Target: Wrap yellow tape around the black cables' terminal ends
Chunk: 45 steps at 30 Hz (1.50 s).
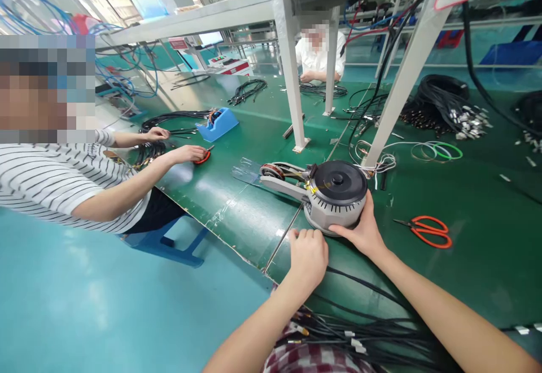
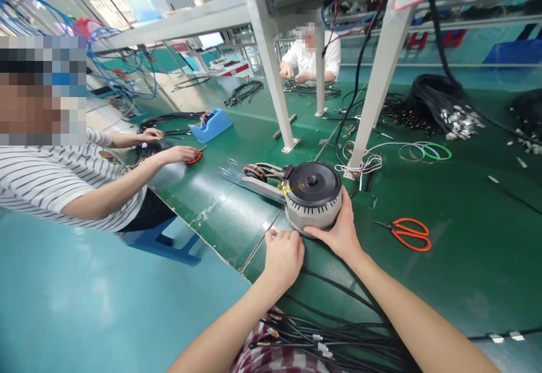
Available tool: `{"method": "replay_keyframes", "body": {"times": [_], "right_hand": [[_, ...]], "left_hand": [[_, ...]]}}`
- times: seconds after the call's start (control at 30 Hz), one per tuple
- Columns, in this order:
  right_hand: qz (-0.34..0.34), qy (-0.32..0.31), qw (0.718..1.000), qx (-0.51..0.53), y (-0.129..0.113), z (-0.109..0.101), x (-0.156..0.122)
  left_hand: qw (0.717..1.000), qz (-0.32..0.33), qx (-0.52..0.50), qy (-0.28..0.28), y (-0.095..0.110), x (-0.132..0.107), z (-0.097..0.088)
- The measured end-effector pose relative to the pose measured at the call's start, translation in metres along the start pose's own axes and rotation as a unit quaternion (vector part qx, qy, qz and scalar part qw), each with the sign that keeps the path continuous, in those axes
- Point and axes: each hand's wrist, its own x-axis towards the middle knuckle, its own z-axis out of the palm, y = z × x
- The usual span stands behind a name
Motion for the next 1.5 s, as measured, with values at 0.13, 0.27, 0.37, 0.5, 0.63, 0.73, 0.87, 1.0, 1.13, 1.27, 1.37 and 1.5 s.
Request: {"method": "replay_keyframes", "body": {"times": [0.13, 0.27, 0.37, 0.5, 0.63, 0.73, 0.87, 1.0, 1.13, 1.27, 1.37, 1.5], "right_hand": [[-0.005, 0.001, 1.0, -0.008, 0.001, 0.0, -0.001], [-0.001, -0.001, 1.0, -0.009, 0.001, -0.001, -0.001], [-0.002, 0.0, 1.0, -0.002, 0.001, -0.001, -0.001], [-0.003, 0.003, 1.0, 0.0, 0.0, 0.0, 0.0], [-0.008, 0.003, 1.0, -0.005, 0.0, 0.0, 0.001], [-0.007, -0.002, 1.0, -0.003, -0.001, -0.001, 0.0], [-0.003, 0.001, 1.0, 0.006, 0.0, 0.0, 0.0], [0.001, -0.001, 1.0, 0.001, 0.001, 0.0, 0.001], [-0.005, 0.002, 1.0, 0.003, -0.001, 0.0, 0.001], [-0.011, 0.006, 1.0, 0.007, -0.003, 0.0, 0.0], [-0.011, 0.005, 1.0, 0.008, -0.003, 0.0, 0.0], [-0.01, 0.006, 1.0, 0.005, -0.003, 0.001, 0.0]], "left_hand": [[0.999, 0.029, -0.013, -0.004, 0.007, -0.003, -0.004], [1.0, 0.019, 0.01, -0.005, -0.016, 0.003, -0.014], [1.0, -0.012, 0.026, -0.001, -0.029, 0.007, -0.015], [1.0, -0.012, 0.023, -0.005, -0.016, 0.006, -0.007], [1.0, 0.022, -0.008, -0.009, 0.008, 0.0, -0.002], [1.0, 0.017, -0.004, -0.005, 0.001, 0.001, -0.006], [1.0, -0.011, 0.016, 0.003, -0.029, 0.008, -0.015], [1.0, -0.021, 0.013, 0.0, -0.026, 0.009, -0.01], [1.0, 0.003, -0.009, -0.005, 0.003, 0.0, 0.0], [1.0, 0.014, -0.008, -0.007, 0.0, -0.001, -0.006], [1.0, -0.005, 0.016, -0.001, -0.025, 0.004, -0.016], [1.0, -0.01, 0.019, 0.002, -0.03, 0.006, -0.015]]}}
